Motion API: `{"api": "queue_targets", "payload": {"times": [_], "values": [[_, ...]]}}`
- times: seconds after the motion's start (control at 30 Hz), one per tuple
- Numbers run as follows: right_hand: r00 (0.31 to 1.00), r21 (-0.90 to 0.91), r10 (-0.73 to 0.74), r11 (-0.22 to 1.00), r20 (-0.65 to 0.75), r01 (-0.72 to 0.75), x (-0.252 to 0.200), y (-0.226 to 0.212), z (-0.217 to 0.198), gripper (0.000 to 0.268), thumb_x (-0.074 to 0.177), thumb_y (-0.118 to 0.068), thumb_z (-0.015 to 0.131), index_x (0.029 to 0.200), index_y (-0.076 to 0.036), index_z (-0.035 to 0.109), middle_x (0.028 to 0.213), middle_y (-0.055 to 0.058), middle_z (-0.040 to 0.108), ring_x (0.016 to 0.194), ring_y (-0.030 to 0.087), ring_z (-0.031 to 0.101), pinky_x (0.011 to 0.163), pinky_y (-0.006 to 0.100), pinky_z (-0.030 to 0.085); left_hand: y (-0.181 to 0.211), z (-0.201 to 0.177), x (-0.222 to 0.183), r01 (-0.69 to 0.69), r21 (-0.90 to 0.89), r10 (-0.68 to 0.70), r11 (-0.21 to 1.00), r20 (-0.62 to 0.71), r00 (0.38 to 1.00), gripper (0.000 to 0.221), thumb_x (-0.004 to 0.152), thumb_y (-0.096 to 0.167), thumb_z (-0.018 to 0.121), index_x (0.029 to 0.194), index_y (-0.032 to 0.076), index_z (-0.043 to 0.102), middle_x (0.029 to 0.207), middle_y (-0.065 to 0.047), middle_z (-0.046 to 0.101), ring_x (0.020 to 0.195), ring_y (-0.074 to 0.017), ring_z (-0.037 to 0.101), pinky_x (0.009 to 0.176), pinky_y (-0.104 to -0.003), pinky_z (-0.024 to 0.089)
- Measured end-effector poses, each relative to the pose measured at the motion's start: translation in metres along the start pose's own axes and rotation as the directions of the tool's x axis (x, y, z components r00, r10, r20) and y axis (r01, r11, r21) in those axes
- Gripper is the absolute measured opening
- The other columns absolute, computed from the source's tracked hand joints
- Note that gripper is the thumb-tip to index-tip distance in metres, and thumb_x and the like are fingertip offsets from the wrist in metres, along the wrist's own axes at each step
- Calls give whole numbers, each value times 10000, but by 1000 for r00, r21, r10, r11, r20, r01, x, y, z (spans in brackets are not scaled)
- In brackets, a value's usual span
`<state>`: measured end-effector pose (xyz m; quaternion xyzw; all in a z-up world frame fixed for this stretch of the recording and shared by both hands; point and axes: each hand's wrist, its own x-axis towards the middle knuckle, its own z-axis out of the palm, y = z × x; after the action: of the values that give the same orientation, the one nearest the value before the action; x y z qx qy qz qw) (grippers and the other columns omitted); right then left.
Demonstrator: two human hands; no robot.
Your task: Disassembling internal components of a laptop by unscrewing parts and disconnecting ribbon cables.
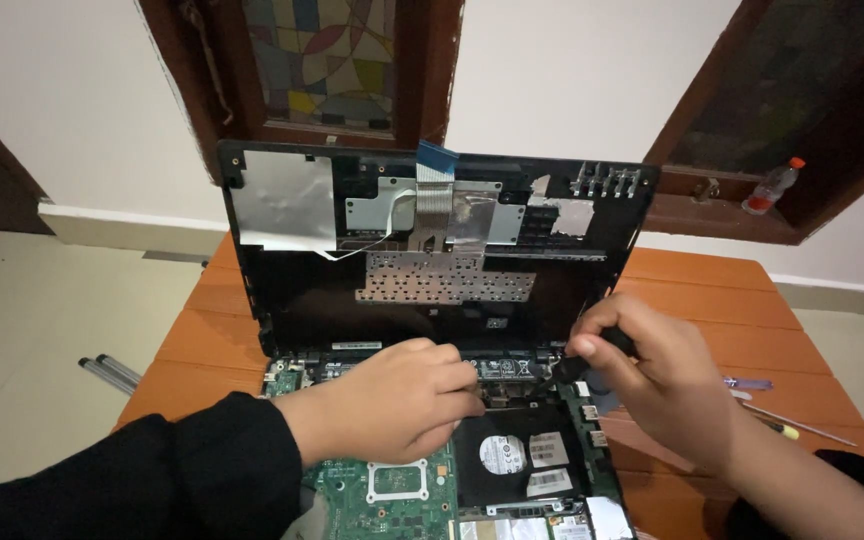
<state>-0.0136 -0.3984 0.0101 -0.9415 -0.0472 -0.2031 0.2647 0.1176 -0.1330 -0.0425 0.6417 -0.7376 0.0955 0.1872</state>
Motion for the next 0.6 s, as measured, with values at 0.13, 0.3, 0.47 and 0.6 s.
{"api": "queue_targets", "payload": {"times": [0.13, 0.3, 0.47, 0.6], "values": [[999, 24, -22, 999, 39, 21, 1, -4, -5, 180, 970, -320, 620, 907, -159, 672, 855, -44, 734, 723, 107, 657, 677, 266, 484, 0, 1, 0, 5, -2, -5, 1000, 10, 1000, 263, 952, 126, 536, 1109, 73, 741, 944, -58, 616, 813, -283, 556, 683, -426, 438], [991, 58, -55, 997, 120, 49, 1, -8, -11, 255, 1014, -341, 503, 953, -150, 660, 926, -35, 758, 790, 121, 685, 730, 295, 500, 0, 2, 0, -7, -2, 7, 1000, -6, 1000, 254, 967, 129, 540, 1103, 61, 743, 943, -79, 620, 804, -297, 555, 670, -431, 435], [991, 120, -57, 992, 122, 43, 0, -12, -6, 221, 1027, -291, 510, 930, -136, 634, 893, -24, 721, 768, 113, 639, 707, 282, 476, 2, -2, 1, 4, -16, -4, 1000, 12, 1000, 243, 956, 118, 531, 1087, 66, 729, 932, -73, 603, 792, -288, 540, 684, -424, 420], [995, 51, -104, 993, 10, 103, 0, -14, -19, 277, 1024, -309, 491, 912, -122, 661, 902, -4, 755, 792, 131, 700, 730, 284, 509, 0, 0, 1, 9, -21, -8, 1000, 22, 1000, 243, 945, 127, 547, 1091, 69, 733, 932, -73, 599, 796, -289, 543, 667, -422, 420]]}}
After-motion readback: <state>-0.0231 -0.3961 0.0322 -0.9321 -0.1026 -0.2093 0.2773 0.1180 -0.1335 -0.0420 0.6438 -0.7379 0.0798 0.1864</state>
